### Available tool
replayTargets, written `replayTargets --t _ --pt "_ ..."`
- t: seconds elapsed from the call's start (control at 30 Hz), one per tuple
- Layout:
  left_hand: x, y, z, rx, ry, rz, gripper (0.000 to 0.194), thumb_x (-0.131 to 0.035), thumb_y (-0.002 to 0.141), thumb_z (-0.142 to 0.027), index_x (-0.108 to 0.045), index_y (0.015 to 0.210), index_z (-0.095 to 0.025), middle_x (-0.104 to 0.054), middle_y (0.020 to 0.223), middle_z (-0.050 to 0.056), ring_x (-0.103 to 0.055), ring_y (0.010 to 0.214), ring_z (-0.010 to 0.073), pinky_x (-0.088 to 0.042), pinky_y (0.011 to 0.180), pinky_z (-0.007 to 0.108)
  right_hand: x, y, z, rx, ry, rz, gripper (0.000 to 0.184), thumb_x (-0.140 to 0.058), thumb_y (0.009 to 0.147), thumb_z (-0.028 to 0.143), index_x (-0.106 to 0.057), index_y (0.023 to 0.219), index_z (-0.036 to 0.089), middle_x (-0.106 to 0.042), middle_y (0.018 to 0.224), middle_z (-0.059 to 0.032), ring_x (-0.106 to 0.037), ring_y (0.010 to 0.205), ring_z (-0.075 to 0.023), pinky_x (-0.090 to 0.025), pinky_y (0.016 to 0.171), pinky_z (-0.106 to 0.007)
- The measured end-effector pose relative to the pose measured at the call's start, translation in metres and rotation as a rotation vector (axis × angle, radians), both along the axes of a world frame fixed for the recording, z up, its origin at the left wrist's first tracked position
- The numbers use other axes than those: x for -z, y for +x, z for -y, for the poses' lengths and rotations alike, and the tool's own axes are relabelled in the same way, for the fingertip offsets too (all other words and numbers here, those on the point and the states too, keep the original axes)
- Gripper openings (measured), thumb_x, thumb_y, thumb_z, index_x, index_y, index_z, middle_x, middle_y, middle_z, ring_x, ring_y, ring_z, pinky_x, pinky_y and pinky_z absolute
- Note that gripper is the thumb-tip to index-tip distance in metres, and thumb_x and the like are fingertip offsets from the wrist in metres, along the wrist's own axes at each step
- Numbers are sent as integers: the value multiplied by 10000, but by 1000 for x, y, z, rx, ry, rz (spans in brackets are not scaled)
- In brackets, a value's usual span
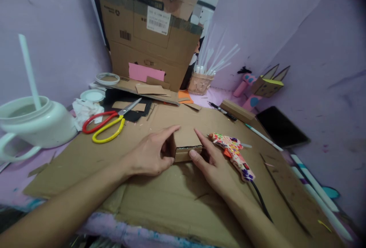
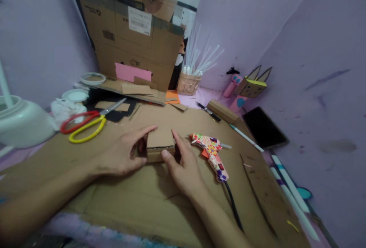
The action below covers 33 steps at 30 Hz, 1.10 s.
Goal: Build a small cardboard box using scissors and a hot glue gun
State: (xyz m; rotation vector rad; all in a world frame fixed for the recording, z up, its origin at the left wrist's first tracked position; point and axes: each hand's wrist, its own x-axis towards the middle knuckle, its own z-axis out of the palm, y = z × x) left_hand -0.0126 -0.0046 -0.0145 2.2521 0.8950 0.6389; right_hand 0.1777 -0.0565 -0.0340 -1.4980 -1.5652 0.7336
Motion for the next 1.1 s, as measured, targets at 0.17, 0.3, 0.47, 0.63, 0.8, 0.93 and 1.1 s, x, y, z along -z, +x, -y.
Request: replayTargets --t 0.17,0.3,0.47,0.63,0.8,0.93,1.1 --pt "2 0 0 3 105 -51 750 -492 616 -87 -325 1346 -137 -589 904 47 -554 771 173 -466 710 296 -1 -1 0 0 2 7 608 -556 775 351 -441 1338 154 -496 1359 -129 -449 1244 -288 -338 1034 -472" --pt "1 -1 0 16 88 -58 777 -477 597 -82 -307 1353 -146 -589 950 51 -554 801 182 -463 742 311 -2 -2 0 -6 -9 16 622 -540 780 355 -432 1338 102 -482 1365 -156 -444 1247 -281 -327 1045 -452" --pt "-1 -2 0 25 32 -51 778 -464 595 -73 -307 1351 -167 -591 890 24 -550 758 169 -460 715 290 1 -2 0 -3 -6 -19 621 -544 783 360 -419 1347 131 -480 1368 -146 -444 1245 -283 -337 1032 -469" --pt "-1 -2 1 17 40 -52 772 -462 595 -73 -316 1349 -154 -588 886 27 -548 751 169 -456 699 280 4 -2 0 5 27 -35 582 -567 783 340 -442 1332 193 -503 1349 -122 -472 1213 -282 -358 1007 -479" --pt "1 -2 0 -6 40 -69 779 -466 599 -76 -316 1358 -167 -597 1022 60 -566 826 191 -466 738 297 1 -4 -1 33 9 -60 593 -591 758 325 -464 1315 167 -548 1284 -136 -507 1161 -295 -402 960 -465" --pt "2 -1 1 -20 41 -54 771 -469 604 -78 -324 1356 -174 -550 1206 84 -562 976 226 -462 834 327 0 -6 -2 38 -24 -128 625 -606 734 310 -459 1311 117 -561 1245 -164 -552 1085 -287 -446 900 -427" --pt "0 -1 1 -11 56 -61 766 -472 600 -75 -334 1348 -165 -531 1263 88 -553 1045 244 -452 898 346 1 -7 -3 41 -29 -154 605 -620 730 312 -475 1297 156 -580 1225 -135 -583 1013 -264 -475 846 -407"
